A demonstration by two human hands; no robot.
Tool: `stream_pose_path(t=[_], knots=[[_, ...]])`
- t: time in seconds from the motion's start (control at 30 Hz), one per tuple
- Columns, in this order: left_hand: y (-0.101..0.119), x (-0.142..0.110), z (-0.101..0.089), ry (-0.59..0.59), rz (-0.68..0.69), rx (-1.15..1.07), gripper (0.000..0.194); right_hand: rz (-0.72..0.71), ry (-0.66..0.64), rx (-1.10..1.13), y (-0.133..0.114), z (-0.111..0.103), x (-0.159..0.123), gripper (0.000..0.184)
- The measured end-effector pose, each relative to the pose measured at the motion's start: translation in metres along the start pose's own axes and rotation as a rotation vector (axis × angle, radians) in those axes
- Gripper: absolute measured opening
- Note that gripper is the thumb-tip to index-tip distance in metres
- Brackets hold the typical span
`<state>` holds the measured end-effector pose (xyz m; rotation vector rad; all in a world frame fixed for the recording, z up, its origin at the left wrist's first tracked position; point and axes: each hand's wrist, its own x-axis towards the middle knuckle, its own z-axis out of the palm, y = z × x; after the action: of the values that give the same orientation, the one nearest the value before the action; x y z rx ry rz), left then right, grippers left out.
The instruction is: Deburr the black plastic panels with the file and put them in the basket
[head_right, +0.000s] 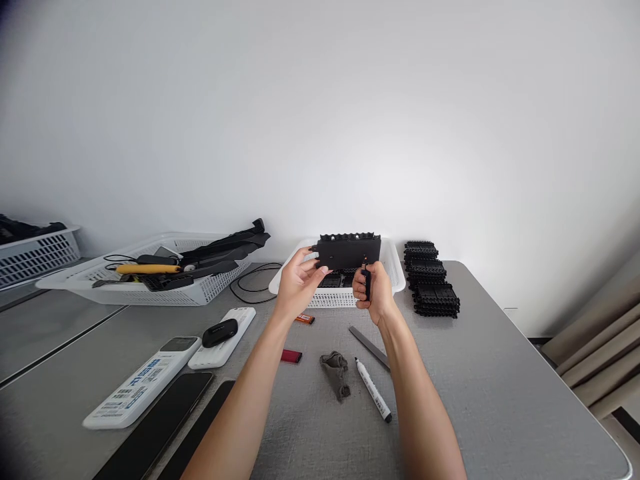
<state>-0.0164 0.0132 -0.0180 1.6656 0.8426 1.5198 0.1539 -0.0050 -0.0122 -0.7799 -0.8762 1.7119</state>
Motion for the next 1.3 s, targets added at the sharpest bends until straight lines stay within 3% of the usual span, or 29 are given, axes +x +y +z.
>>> stream_pose_path(t=[0.13,0.23,0.37,0.47,0.57,0.77,0.87,1.0,1.1,1.17,1.2,1.3], knots=[[-0.004,0.001,-0.001,0.039,0.002,0.0,0.043,0.012,-0.056,-0.064,-0.001,0.001,-0.003,0.032],[-0.008,0.003,-0.003,0.083,0.004,-0.018,0.042,-0.077,-0.077,-0.161,-0.002,0.002,-0.007,0.037],[-0.012,0.005,-0.006,0.143,0.008,-0.036,0.042,-0.268,0.042,-0.449,-0.001,-0.008,-0.013,0.035],[-0.012,0.006,-0.008,0.196,0.013,-0.035,0.044,-0.343,0.156,-0.778,0.009,-0.029,-0.016,0.029],[-0.01,0.006,-0.008,0.222,0.026,-0.031,0.043,-0.294,0.286,-1.103,0.034,-0.058,-0.018,0.021],[-0.011,0.002,-0.001,0.175,0.089,0.007,0.029,-0.059,0.536,-1.47,0.094,-0.105,-0.026,0.005],[-0.011,-0.004,0.009,0.159,0.13,0.028,0.022,-0.051,0.546,-1.466,0.107,-0.112,-0.029,0.008],[-0.012,-0.019,0.016,0.076,0.229,0.107,0.004,-0.104,0.553,-1.4,0.104,-0.112,-0.032,0.017],[-0.018,-0.032,0.013,0.027,0.31,0.228,0.019,-0.169,0.526,-1.301,0.086,-0.109,-0.035,0.032],[-0.025,-0.04,0.01,0.005,0.383,0.318,0.025,-0.196,0.428,-1.115,0.07,-0.104,-0.037,0.048],[-0.029,-0.044,0.009,0.006,0.421,0.364,0.026,-0.199,0.334,-0.894,0.063,-0.1,-0.038,0.052],[-0.039,-0.054,0.01,0.005,0.449,0.433,0.026,-0.224,0.177,-0.454,0.046,-0.086,-0.039,0.048]])
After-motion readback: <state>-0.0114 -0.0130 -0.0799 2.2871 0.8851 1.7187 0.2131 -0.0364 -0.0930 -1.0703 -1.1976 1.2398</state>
